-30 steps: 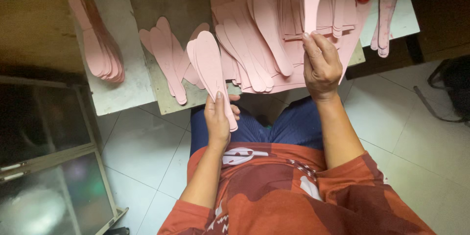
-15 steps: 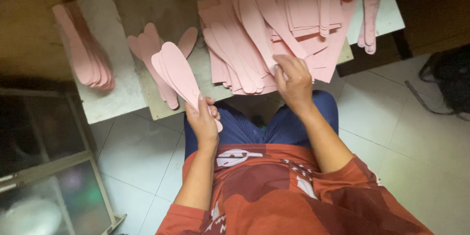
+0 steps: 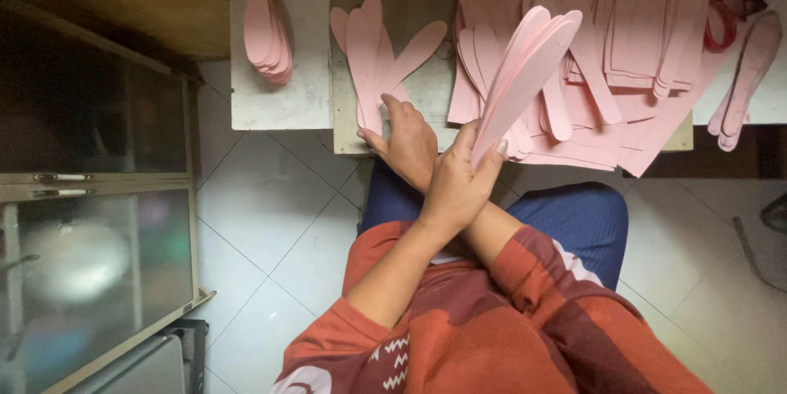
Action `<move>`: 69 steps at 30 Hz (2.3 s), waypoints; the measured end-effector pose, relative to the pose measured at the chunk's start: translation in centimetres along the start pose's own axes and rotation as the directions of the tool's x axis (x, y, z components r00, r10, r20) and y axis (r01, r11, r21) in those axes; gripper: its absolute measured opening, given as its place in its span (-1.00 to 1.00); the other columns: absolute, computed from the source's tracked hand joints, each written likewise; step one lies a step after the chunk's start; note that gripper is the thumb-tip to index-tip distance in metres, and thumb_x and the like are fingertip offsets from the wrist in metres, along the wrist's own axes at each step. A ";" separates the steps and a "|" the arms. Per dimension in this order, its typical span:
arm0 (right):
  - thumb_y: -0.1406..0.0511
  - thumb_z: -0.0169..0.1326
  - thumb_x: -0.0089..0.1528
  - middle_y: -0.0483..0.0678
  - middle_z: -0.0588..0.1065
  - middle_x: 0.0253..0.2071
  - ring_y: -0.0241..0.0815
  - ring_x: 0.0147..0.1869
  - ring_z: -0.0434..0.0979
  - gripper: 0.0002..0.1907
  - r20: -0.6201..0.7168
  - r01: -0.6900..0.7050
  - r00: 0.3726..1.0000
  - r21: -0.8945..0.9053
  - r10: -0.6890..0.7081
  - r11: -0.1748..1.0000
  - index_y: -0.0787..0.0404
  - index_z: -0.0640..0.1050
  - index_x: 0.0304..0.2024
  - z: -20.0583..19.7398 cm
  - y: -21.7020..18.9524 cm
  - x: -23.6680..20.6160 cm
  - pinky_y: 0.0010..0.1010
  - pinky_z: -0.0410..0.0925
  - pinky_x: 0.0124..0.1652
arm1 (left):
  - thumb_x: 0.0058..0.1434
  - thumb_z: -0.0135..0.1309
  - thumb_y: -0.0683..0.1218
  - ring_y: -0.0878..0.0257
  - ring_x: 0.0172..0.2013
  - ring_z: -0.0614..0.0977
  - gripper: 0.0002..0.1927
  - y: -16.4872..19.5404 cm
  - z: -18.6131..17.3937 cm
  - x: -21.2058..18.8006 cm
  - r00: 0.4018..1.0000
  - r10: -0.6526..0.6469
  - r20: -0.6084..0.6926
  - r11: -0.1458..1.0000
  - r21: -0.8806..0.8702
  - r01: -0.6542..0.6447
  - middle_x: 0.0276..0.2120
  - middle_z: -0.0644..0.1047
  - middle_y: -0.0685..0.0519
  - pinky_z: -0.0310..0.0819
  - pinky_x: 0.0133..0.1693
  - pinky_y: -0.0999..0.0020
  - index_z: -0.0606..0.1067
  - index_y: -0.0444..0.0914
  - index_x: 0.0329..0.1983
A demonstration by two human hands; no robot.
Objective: The person sits on the floor and sorts pink shoe insoles by picking them up from a pile, separating them into smaller groups, and stacking them on the table. The person occasionally adjusts the stacks and aligns the insoles.
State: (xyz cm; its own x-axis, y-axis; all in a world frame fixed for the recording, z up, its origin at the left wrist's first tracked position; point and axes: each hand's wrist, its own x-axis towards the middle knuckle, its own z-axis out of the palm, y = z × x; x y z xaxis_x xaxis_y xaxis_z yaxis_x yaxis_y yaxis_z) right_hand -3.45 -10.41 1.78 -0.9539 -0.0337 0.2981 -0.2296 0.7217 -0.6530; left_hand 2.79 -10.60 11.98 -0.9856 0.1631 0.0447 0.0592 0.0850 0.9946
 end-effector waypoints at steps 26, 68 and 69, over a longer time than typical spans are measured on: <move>0.31 0.17 0.29 -0.05 0.58 -0.35 -0.33 -0.37 0.53 -0.67 0.287 -0.604 0.786 0.545 0.547 0.582 0.35 0.57 0.06 -2.3 6.8 0.8 -0.47 0.49 -0.38 | 0.41 0.03 0.00 -0.17 -0.10 0.68 -0.69 -0.3 -1.7 -0.8 0.999 0.004 0.040 0.994 -0.112 0.001 -0.22 0.62 -0.22 0.57 -0.12 0.08 0.41 -0.31 0.05; 0.17 0.14 0.09 0.24 0.60 -0.25 0.13 -0.25 0.67 -0.49 0.335 -0.745 0.667 0.285 0.666 0.603 0.44 0.50 -0.04 -1.7 5.3 6.6 -0.11 0.43 -0.27 | 0.36 0.04 -0.04 0.31 -0.57 0.55 -0.70 -13.8 -8.5 5.5 0.822 -0.268 -0.502 0.963 -0.128 0.236 -0.24 0.66 -0.01 0.49 -0.48 0.37 0.41 -0.33 0.01; 0.19 0.09 0.11 0.29 0.58 -0.23 0.19 -0.26 0.68 -0.46 0.343 -0.766 0.642 0.335 0.686 0.549 0.47 0.47 0.02 -1.6 5.5 6.7 -0.06 0.41 -0.29 | 0.37 0.03 -0.04 0.32 -0.56 0.56 -0.71 -14.0 -8.5 5.5 0.824 -0.253 -0.507 0.967 -0.135 0.215 -0.21 0.67 0.01 0.49 -0.47 0.37 0.40 -0.34 0.00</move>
State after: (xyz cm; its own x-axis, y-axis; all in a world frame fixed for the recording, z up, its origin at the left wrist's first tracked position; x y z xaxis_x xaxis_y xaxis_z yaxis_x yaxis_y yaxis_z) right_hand -10.80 -5.53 1.28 -0.8357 0.2362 -0.4957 0.5400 0.1898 -0.8200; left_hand -4.84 -19.19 -0.95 -0.9071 -0.3860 -0.1678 -0.1757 -0.0150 0.9843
